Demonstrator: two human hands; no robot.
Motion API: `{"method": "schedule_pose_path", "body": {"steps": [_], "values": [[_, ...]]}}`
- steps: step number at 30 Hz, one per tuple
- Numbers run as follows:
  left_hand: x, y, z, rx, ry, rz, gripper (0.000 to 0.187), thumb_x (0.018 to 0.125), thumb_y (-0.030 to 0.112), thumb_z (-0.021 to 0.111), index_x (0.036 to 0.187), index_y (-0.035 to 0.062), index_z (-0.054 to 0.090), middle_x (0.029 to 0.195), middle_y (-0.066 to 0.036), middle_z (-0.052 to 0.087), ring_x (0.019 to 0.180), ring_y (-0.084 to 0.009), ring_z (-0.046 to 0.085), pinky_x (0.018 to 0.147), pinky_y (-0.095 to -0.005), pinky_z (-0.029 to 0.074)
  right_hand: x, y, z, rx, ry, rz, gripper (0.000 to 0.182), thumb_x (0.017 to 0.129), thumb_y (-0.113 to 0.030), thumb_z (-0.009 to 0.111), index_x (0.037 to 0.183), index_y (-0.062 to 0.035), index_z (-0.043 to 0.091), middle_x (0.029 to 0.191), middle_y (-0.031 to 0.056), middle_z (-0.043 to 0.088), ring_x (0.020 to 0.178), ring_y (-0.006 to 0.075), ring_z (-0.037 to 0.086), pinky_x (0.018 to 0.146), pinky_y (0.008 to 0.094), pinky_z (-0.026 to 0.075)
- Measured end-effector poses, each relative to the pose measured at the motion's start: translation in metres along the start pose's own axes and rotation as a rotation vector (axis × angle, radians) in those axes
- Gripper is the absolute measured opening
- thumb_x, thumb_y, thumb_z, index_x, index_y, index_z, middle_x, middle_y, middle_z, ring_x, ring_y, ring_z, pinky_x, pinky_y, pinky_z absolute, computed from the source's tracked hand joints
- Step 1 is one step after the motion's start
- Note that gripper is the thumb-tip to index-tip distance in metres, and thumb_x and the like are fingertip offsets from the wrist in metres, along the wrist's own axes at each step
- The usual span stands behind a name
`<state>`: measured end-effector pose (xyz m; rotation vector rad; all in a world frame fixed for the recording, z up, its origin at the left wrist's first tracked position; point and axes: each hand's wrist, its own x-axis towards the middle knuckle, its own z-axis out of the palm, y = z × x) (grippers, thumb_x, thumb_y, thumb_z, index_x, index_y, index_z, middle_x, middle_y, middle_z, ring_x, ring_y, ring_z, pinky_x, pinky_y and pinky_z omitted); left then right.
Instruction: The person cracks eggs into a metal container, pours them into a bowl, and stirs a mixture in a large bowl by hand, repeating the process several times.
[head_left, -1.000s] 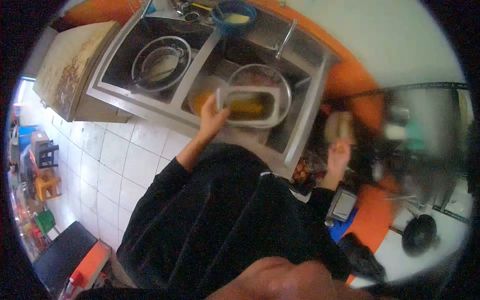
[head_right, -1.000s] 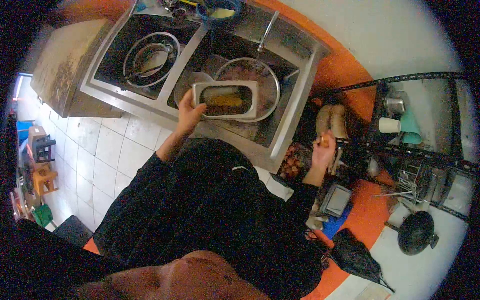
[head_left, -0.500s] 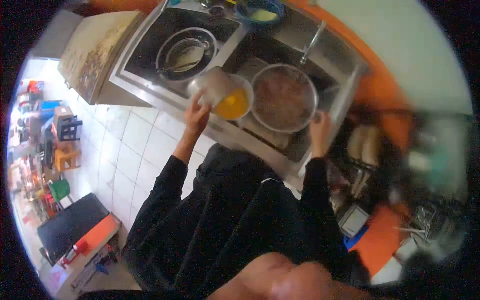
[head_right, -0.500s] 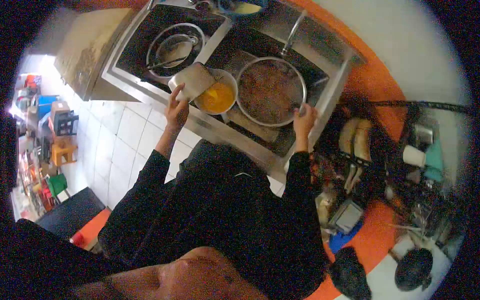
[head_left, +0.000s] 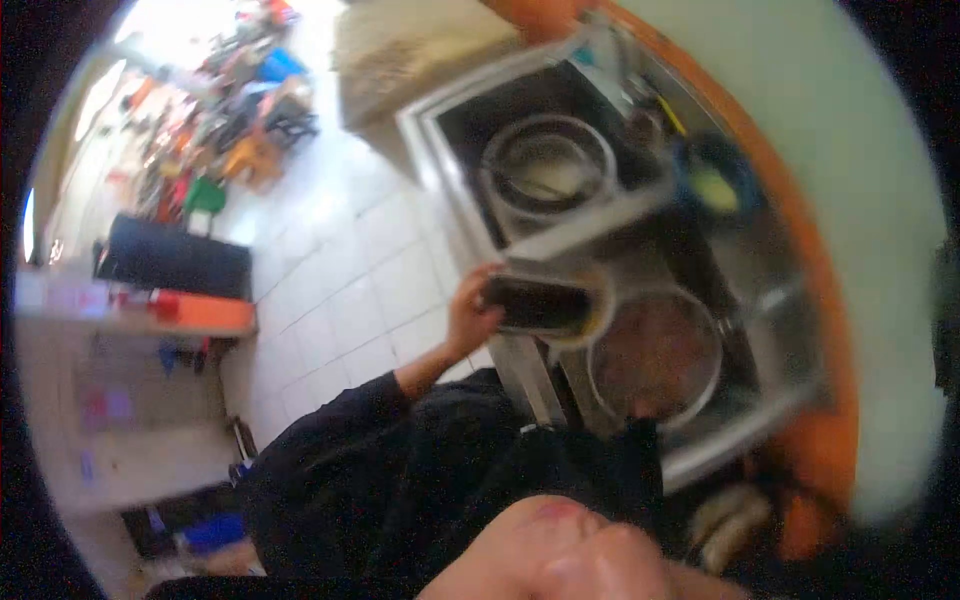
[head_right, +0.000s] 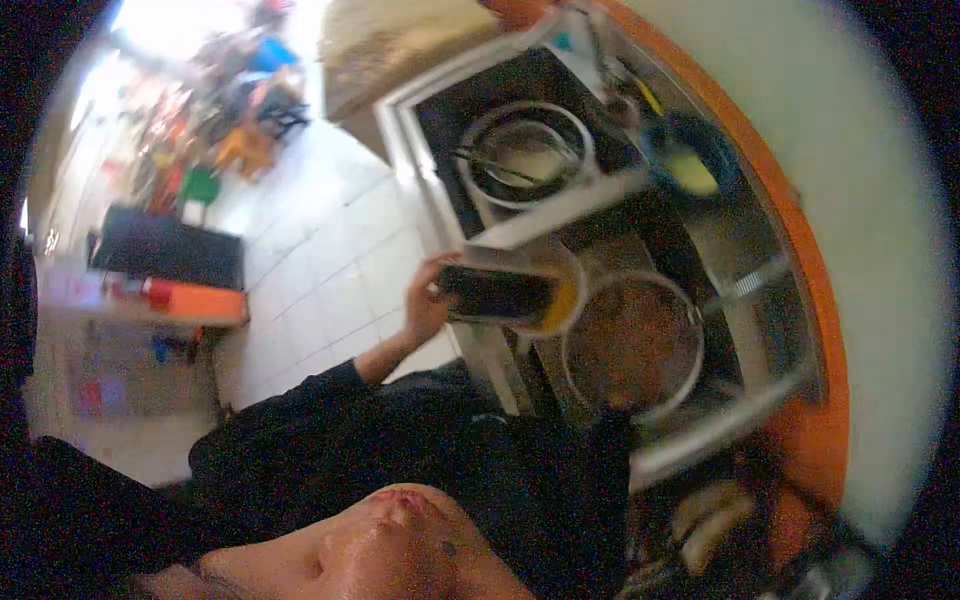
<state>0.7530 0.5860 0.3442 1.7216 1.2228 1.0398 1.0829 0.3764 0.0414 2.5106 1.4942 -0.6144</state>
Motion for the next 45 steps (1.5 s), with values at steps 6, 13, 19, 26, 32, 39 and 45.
{"method": "schedule_pose_path", "body": {"steps": [6, 13, 19, 26, 32, 39, 45], "values": [[-0.015, 0.010, 0.009, -0.131, 0.020, 0.010, 0.042, 0.065, -0.010, 0.052, 0.105, -0.0002, 0.057, 0.123, -0.014, 0.047, 0.117, -0.0272, 0.045, 0.092, -0.0316, 0.042, 0.018, -0.011, 0.037, 0.075, -0.108, -0.112, 0.051, 0.086, -0.029, 0.050, 0.131, -0.0099, 0.036, 0.118, 0.0142, 0.044, 0.102, 0.0287, 0.042, 0.088, 0.0414, 0.033], [-0.004, 0.013, 0.012, -0.169, -0.031, 0.065, 0.040, 0.066, -0.007, 0.055, 0.105, 0.0025, 0.057, 0.121, -0.011, 0.049, 0.113, -0.0257, 0.048, 0.090, -0.0339, 0.043, 0.016, -0.017, 0.029, 0.570, -0.173, -0.190, 0.051, 0.087, -0.027, 0.050, 0.131, -0.0107, 0.032, 0.102, 0.0131, 0.052, 0.083, 0.0268, 0.051, 0.072, 0.0424, 0.041], [-0.015, 0.029, 0.010, -0.071, -0.020, -0.007, 0.048, 0.066, -0.002, 0.056, 0.114, 0.0031, 0.053, 0.117, -0.013, 0.049, 0.109, -0.0276, 0.049, 0.090, -0.0323, 0.041, -0.026, -0.006, -0.020, 1.522, -0.273, -0.155, 0.052, 0.087, -0.025, 0.050, 0.132, -0.0114, 0.028, 0.089, 0.0122, 0.059, 0.066, 0.0253, 0.059, 0.059, 0.0432, 0.047], [-0.015, 0.012, 0.038, -0.427, -0.090, -0.044, 0.047, 0.067, -0.001, 0.058, 0.113, -0.0025, 0.051, 0.109, -0.014, 0.051, 0.106, -0.0249, 0.050, 0.091, -0.0333, 0.040, -0.087, 0.024, -0.091, 2.351, -0.130, 0.036, 0.044, 0.087, -0.011, 0.048, 0.130, -0.0121, 0.039, 0.108, 0.0121, 0.056, 0.069, 0.0236, 0.060, 0.050, 0.0332, 0.050], [-0.012, -0.004, 0.062, -0.317, -0.244, -0.136, 0.044, 0.069, -0.007, 0.057, 0.113, 0.0005, 0.050, 0.102, -0.008, 0.056, 0.100, -0.0203, 0.053, 0.087, -0.0335, 0.043, -0.147, -0.001, -0.156, 2.120, 0.213, 0.153, 0.054, 0.084, -0.012, 0.061, 0.132, -0.0131, 0.036, 0.117, 0.0046, 0.050, 0.100, 0.0187, 0.051, 0.082, 0.0293, 0.044], [-0.025, 0.039, 0.076, -0.493, -0.414, -0.283, 0.041, 0.071, -0.006, 0.054, 0.112, -0.0019, 0.053, 0.102, -0.012, 0.060, 0.092, -0.0205, 0.057, 0.080, -0.0307, 0.046, -0.217, -0.076, -0.300, 1.569, 0.841, 0.016, 0.037, 0.084, -0.020, 0.063, 0.116, -0.0130, 0.046, 0.089, 0.0021, 0.054, 0.062, 0.0069, 0.051, 0.044, 0.0232, 0.042], [-0.028, 0.055, 0.083, -0.698, -0.592, -0.344, 0.042, 0.072, -0.005, 0.054, 0.115, -0.0010, 0.052, 0.100, -0.009, 0.060, 0.092, -0.0180, 0.056, 0.079, -0.0294, 0.046, -0.210, -0.107, -0.311, 0.489, 0.917, -0.081, 0.031, 0.081, -0.020, 0.066, 0.106, -0.0077, 0.052, 0.092, 0.0118, 0.056, 0.079, 0.0275, 0.059, 0.065, 0.0349, 0.048]]}}
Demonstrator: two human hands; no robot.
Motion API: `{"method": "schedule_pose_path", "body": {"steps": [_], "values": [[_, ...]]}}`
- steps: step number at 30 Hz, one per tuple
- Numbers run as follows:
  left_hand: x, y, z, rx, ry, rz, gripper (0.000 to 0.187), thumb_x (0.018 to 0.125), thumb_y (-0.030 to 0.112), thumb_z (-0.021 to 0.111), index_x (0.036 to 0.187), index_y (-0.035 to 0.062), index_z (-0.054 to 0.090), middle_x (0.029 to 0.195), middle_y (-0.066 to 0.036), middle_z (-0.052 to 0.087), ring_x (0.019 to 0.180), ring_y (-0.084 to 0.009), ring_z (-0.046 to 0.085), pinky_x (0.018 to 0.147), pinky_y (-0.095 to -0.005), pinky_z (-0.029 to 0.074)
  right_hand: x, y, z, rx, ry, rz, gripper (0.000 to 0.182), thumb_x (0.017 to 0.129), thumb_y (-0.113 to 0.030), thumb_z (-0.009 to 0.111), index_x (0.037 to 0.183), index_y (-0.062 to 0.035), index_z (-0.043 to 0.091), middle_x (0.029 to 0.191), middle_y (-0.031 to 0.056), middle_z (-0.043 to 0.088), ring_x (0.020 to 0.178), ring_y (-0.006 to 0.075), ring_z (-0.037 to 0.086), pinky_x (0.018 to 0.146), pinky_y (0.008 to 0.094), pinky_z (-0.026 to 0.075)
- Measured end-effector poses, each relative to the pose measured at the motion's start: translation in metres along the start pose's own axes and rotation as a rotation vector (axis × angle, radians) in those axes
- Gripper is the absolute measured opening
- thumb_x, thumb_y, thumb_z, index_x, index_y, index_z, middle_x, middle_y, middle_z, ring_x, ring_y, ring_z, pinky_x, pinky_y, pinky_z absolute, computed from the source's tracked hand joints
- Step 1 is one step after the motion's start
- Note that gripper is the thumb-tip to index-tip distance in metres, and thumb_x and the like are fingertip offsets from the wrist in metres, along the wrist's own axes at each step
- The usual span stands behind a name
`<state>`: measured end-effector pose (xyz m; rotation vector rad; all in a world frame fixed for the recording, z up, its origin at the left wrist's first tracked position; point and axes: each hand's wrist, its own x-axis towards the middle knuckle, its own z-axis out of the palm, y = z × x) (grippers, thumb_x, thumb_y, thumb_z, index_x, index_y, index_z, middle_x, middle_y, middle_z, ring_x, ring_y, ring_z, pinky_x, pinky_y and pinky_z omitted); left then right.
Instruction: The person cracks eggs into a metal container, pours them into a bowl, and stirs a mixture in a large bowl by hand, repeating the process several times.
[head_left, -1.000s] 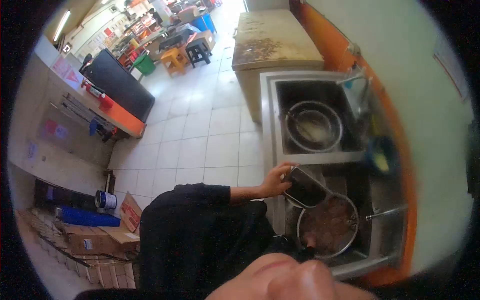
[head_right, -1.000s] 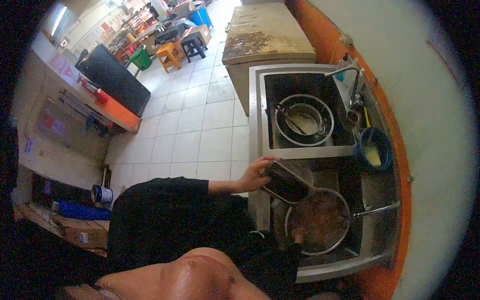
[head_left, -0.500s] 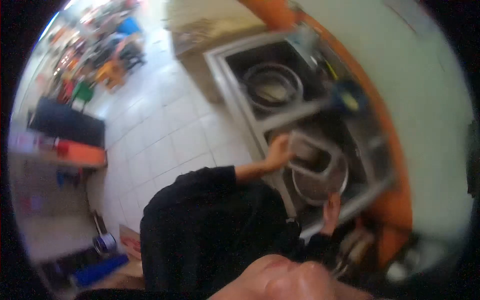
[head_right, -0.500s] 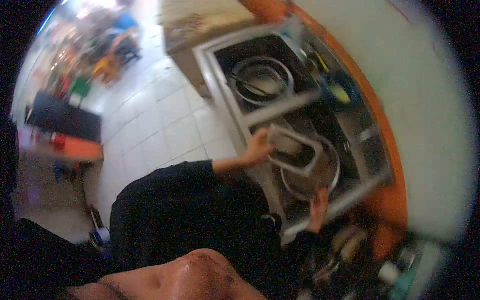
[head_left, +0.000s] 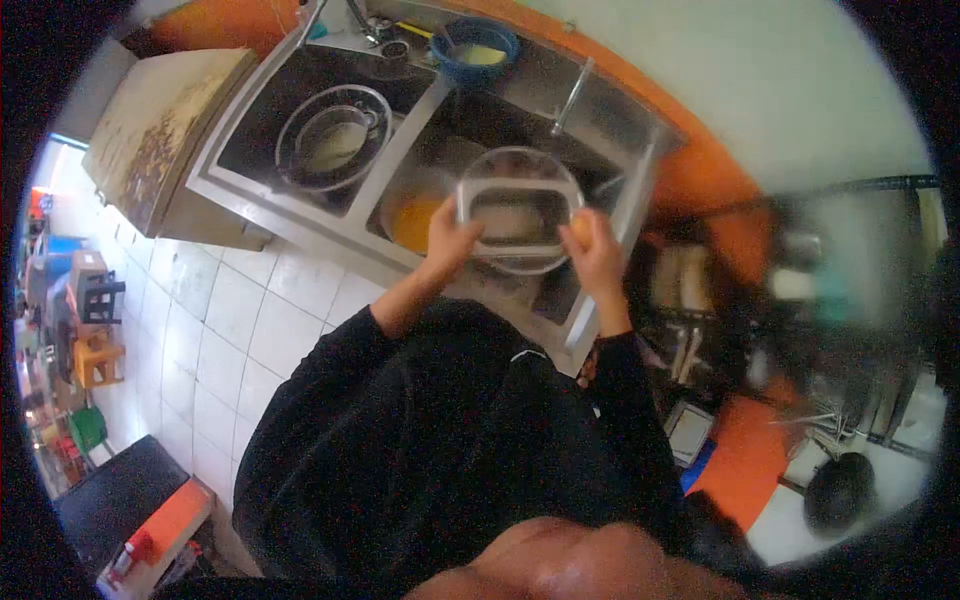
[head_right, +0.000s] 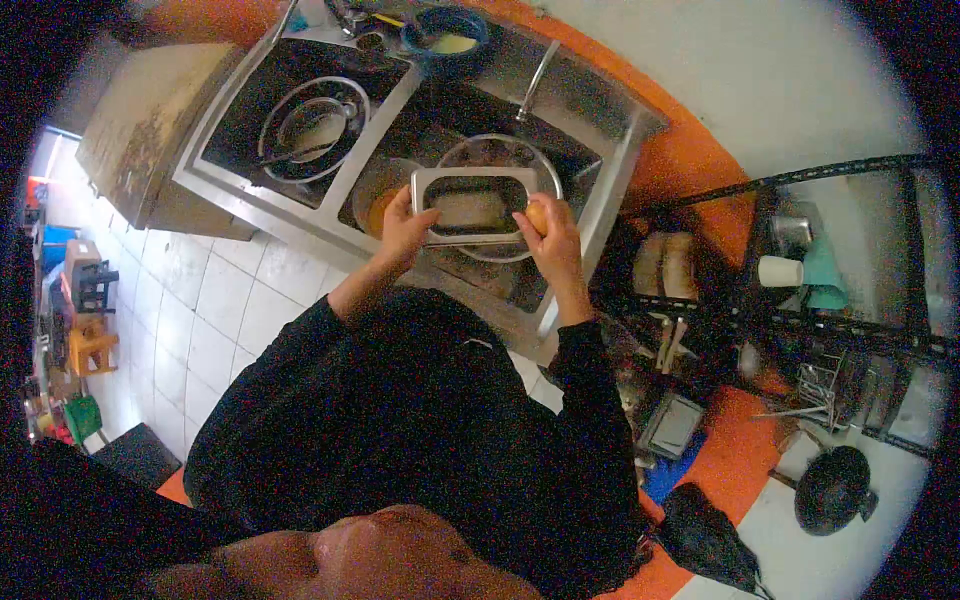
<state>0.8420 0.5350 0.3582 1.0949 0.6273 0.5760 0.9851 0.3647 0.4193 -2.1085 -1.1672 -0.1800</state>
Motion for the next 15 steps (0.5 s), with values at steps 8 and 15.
{"method": "schedule_pose_path", "body": {"steps": [8, 15], "values": [[0.006, -0.013, -0.002, 0.049, 0.000, 0.050, 0.042, 0.071, -0.002, 0.055, 0.113, -0.0005, 0.052, 0.099, -0.009, 0.060, 0.089, -0.0176, 0.057, 0.077, -0.0292, 0.046, 0.031, -0.009, -0.017, 0.003, -0.030, -0.052, 0.038, 0.074, -0.021, 0.072, 0.103, -0.0067, 0.052, 0.096, 0.0142, 0.055, 0.086, 0.0338, 0.056, 0.072, 0.0376, 0.046], [-0.006, -0.023, 0.006, 0.014, 0.002, 0.030, 0.039, 0.070, 0.001, 0.057, 0.109, -0.0009, 0.055, 0.097, -0.010, 0.061, 0.088, -0.0185, 0.057, 0.077, -0.0296, 0.047, 0.036, -0.034, -0.009, 0.047, -0.230, -0.040, 0.043, 0.073, -0.034, 0.071, 0.102, -0.0101, 0.052, 0.095, 0.0133, 0.060, 0.086, 0.0334, 0.059, 0.070, 0.0385, 0.048]]}}
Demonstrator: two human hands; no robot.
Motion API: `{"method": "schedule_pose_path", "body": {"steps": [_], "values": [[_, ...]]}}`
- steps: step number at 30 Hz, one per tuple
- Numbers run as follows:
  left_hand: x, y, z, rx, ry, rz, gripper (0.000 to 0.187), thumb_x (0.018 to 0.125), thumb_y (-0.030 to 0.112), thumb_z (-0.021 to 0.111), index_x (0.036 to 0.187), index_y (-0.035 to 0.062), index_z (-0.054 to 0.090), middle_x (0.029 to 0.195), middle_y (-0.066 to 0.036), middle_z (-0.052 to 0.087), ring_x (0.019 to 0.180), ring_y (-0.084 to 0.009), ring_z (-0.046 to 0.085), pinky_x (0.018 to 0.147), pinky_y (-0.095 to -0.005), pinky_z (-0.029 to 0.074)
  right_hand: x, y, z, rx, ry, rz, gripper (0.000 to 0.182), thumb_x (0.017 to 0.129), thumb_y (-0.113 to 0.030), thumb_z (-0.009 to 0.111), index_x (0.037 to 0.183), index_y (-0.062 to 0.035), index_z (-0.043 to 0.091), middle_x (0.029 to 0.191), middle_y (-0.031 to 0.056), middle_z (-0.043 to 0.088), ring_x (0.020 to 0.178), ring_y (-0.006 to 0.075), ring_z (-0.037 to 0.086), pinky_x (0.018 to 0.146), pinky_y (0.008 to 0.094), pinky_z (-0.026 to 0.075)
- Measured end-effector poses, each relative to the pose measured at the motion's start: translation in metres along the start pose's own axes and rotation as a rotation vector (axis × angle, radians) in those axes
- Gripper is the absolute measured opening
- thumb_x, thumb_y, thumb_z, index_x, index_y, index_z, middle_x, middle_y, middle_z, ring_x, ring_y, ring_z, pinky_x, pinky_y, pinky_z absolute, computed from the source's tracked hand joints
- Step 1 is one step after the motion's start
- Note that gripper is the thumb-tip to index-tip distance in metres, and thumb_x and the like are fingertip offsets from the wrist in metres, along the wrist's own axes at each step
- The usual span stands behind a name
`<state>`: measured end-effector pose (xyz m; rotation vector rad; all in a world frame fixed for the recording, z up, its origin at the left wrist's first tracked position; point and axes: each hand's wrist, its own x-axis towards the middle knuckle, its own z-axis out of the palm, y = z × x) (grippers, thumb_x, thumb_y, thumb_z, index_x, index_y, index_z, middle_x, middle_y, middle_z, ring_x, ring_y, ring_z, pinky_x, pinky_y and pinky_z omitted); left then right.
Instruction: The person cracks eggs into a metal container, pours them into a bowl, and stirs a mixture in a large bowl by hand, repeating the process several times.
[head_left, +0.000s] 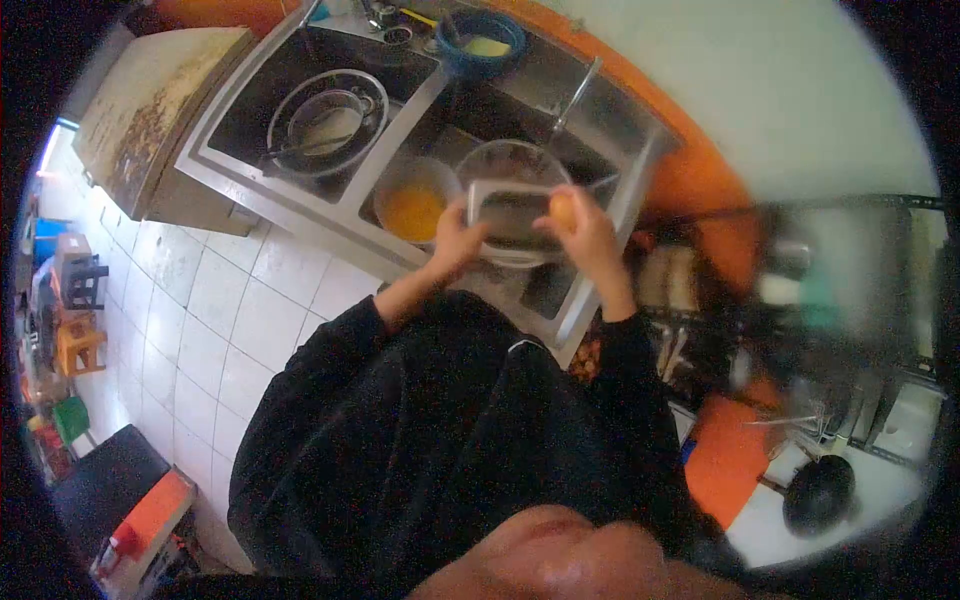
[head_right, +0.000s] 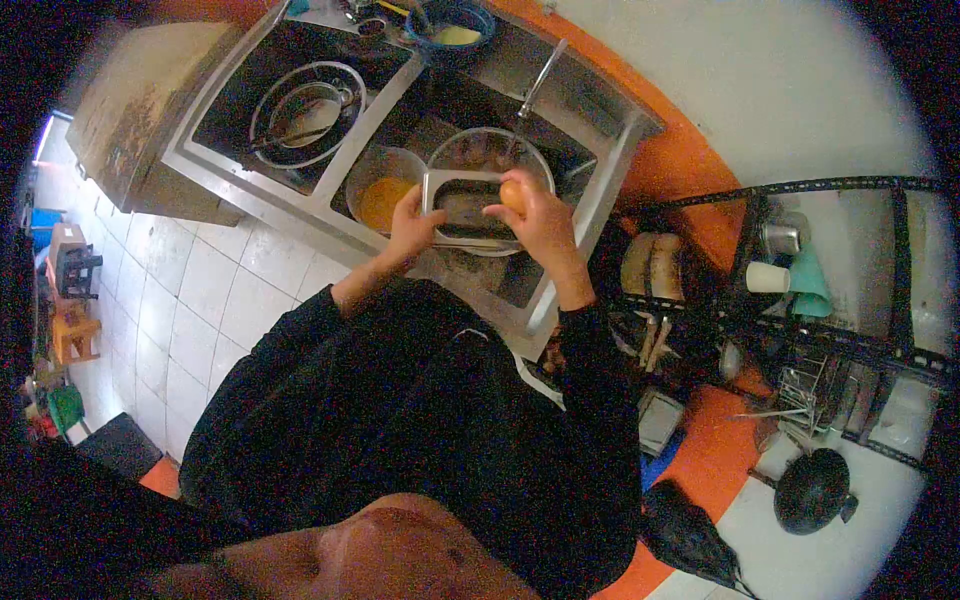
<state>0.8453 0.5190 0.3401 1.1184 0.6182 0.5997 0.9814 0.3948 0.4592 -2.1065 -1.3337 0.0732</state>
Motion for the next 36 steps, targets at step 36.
{"method": "schedule_pose_path", "body": {"steps": [36], "values": [[-0.006, 0.025, -0.039, 0.283, -0.018, 0.148, 0.042, 0.071, -0.005, 0.052, 0.113, 0.0005, 0.050, 0.095, -0.003, 0.058, 0.083, -0.0106, 0.056, 0.073, -0.0251, 0.046, -0.317, 0.250, -0.002, -0.953, 0.080, 0.681, 0.058, 0.079, -0.032, 0.067, 0.121, 0.0026, 0.047, 0.111, 0.0222, 0.055, 0.102, 0.0293, 0.054, 0.089, 0.0346, 0.044]]}}
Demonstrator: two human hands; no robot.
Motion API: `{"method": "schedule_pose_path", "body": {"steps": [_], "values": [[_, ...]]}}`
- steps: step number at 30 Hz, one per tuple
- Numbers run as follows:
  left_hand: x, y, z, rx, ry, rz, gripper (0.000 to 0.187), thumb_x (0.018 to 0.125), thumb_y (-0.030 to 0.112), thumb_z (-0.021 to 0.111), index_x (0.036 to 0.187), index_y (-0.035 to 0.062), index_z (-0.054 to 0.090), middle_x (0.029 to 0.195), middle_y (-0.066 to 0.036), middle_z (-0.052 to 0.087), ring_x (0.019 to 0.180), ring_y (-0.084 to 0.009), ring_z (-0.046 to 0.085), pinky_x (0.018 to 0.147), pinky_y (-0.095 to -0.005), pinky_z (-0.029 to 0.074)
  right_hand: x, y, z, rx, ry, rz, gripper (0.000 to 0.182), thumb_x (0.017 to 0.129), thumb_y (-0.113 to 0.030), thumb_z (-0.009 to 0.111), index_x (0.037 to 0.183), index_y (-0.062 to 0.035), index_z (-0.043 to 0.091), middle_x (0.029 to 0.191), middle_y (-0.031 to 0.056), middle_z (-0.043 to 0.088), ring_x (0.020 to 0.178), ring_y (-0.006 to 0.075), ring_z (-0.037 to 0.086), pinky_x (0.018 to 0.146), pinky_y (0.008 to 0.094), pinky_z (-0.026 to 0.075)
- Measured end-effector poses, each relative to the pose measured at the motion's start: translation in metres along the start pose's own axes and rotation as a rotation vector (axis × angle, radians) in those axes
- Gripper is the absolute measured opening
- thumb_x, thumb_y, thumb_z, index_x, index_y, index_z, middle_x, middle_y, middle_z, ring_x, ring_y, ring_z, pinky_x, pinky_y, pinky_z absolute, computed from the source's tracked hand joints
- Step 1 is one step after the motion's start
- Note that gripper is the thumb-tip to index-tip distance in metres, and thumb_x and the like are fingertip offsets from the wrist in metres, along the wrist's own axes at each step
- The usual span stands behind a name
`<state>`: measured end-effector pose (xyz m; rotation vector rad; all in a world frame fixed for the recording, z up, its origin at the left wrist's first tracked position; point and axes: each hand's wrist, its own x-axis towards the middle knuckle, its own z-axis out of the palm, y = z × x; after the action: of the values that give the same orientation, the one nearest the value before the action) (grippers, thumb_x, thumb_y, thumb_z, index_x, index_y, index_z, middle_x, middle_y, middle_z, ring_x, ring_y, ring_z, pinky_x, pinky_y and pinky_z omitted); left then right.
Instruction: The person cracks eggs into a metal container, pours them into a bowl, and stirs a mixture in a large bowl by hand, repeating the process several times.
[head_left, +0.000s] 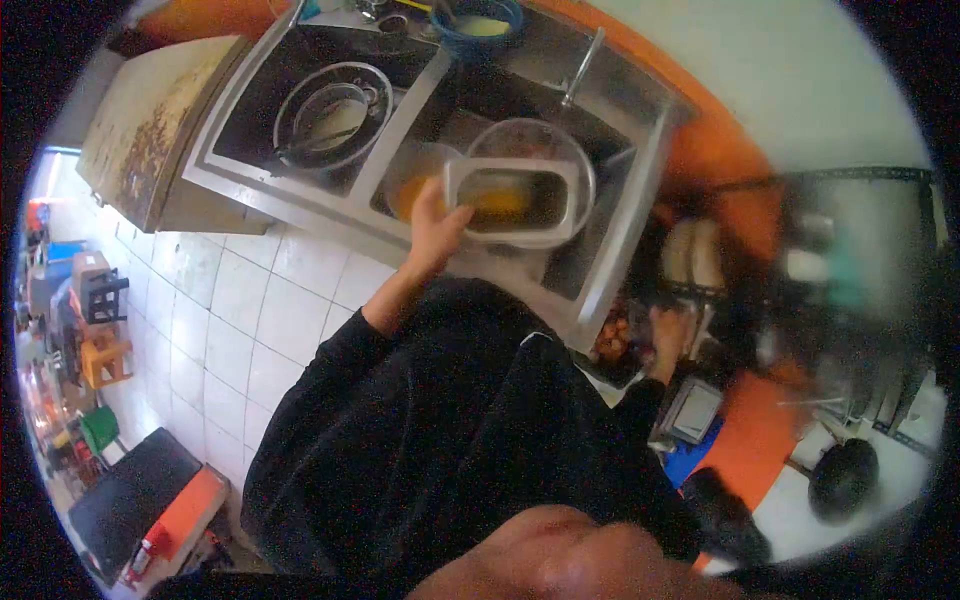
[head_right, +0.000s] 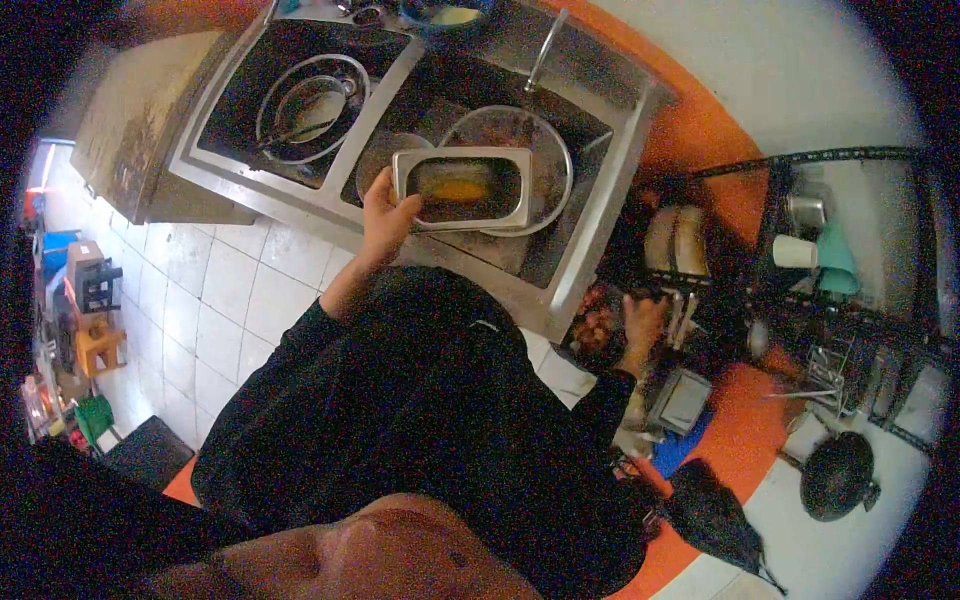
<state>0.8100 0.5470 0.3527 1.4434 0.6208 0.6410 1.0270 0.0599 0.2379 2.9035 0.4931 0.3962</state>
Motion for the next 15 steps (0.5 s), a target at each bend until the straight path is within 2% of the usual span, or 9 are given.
{"method": "schedule_pose_path", "body": {"steps": [1, 2, 4, 6, 8, 10, 12, 13, 15], "values": [[-0.001, 0.005, -0.002, -0.061, -0.014, 0.003, 0.040, 0.072, -0.005, 0.052, 0.112, 0.0000, 0.050, 0.097, -0.003, 0.059, 0.086, -0.0108, 0.055, 0.076, -0.0255, 0.045, 0.001, -0.026, -0.045, 0.451, -0.083, 0.244, 0.061, 0.077, -0.032, 0.068, 0.122, 0.0027, 0.047, 0.121, 0.0235, 0.050, 0.114, 0.0312, 0.047, 0.097, 0.0365, 0.037], [-0.001, 0.007, -0.002, -0.054, -0.023, 0.002, 0.040, 0.072, -0.005, 0.052, 0.112, 0.0000, 0.050, 0.097, -0.003, 0.059, 0.086, -0.0108, 0.055, 0.076, -0.0255, 0.045, 0.011, -0.045, -0.070, 0.455, -0.087, 0.254, 0.061, 0.077, -0.032, 0.068, 0.122, 0.0027, 0.047, 0.121, 0.0235, 0.050, 0.114, 0.0312, 0.047, 0.097, 0.0365, 0.037], [-0.002, 0.011, -0.004, -0.073, -0.018, 0.009, 0.040, 0.072, -0.005, 0.051, 0.112, 0.0002, 0.050, 0.099, -0.004, 0.058, 0.090, -0.0115, 0.055, 0.080, -0.0262, 0.044, 0.036, -0.080, -0.105, 0.892, -0.054, 0.195, 0.044, 0.081, -0.026, 0.065, 0.114, 0.0012, 0.055, 0.117, 0.0181, 0.055, 0.109, 0.0266, 0.052, 0.091, 0.0336, 0.042], [-0.003, 0.011, -0.005, -0.060, -0.031, 0.004, 0.040, 0.072, -0.005, 0.051, 0.112, 0.0001, 0.050, 0.100, -0.004, 0.058, 0.090, -0.0120, 0.055, 0.081, -0.0265, 0.043, 0.058, -0.137, -0.169, 1.175, -0.058, 0.096, 0.029, 0.085, -0.020, 0.060, 0.109, -0.0022, 0.059, 0.108, 0.0132, 0.060, 0.097, 0.0211, 0.058, 0.082, 0.0304, 0.047], [-0.003, 0.012, -0.004, -0.053, -0.041, 0.008, 0.041, 0.072, -0.005, 0.051, 0.112, 0.0001, 0.050, 0.101, -0.004, 0.058, 0.091, -0.0126, 0.054, 0.081, -0.0268, 0.043, 0.072, -0.188, -0.203, 1.289, -0.089, -0.055, 0.020, 0.087, -0.015, 0.057, 0.103, -0.0030, 0.061, 0.096, 0.0107, 0.063, 0.085, 0.0167, 0.060, 0.073, 0.0282, 0.049], [-0.007, 0.011, -0.003, -0.067, -0.004, -0.029, 0.042, 0.071, 0.000, 0.057, 0.113, -0.0007, 0.053, 0.098, -0.007, 0.059, 0.091, -0.0154, 0.054, 0.080, -0.0284, 0.044, 0.078, -0.237, -0.248, 1.325, -0.305, -0.233, 0.020, 0.087, -0.017, 0.057, 0.101, -0.0034, 0.061, 0.095, 0.0111, 0.063, 0.082, 0.0170, 0.061, 0.073, 0.0285, 0.049], [-0.009, 0.013, -0.001, -0.036, 0.004, -0.017, 0.042, 0.071, 0.000, 0.057, 0.112, -0.0006, 0.053, 0.099, -0.007, 0.059, 0.091, -0.0157, 0.054, 0.081, -0.0283, 0.044, 0.082, -0.276, -0.263, 1.332, -0.403, -0.523, 0.021, 0.088, -0.019, 0.054, 0.098, -0.0022, 0.062, 0.096, 0.0132, 0.063, 0.083, 0.0249, 0.062, 0.071, 0.0331, 0.050], [-0.009, 0.014, -0.001, -0.007, 0.016, -0.004, 0.041, 0.071, -0.001, 0.056, 0.112, -0.0005, 0.053, 0.099, -0.007, 0.059, 0.091, -0.0160, 0.054, 0.081, -0.0283, 0.044, 0.087, -0.290, -0.258, 1.332, -0.402, -0.529, 0.021, 0.088, -0.019, 0.054, 0.098, -0.0022, 0.062, 0.096, 0.0132, 0.063, 0.083, 0.0249, 0.062, 0.071, 0.0331, 0.050], [-0.012, 0.012, 0.001, -0.085, 0.023, -0.042, 0.042, 0.070, -0.001, 0.057, 0.112, -0.0005, 0.053, 0.099, -0.007, 0.059, 0.092, -0.0162, 0.054, 0.081, -0.0284, 0.044, 0.093, -0.311, -0.238, 1.019, -0.279, -0.924, 0.021, 0.085, -0.015, 0.051, 0.097, -0.0018, 0.062, 0.100, 0.0186, 0.060, 0.087, 0.0343, 0.060, 0.072, 0.0402, 0.050]]}}
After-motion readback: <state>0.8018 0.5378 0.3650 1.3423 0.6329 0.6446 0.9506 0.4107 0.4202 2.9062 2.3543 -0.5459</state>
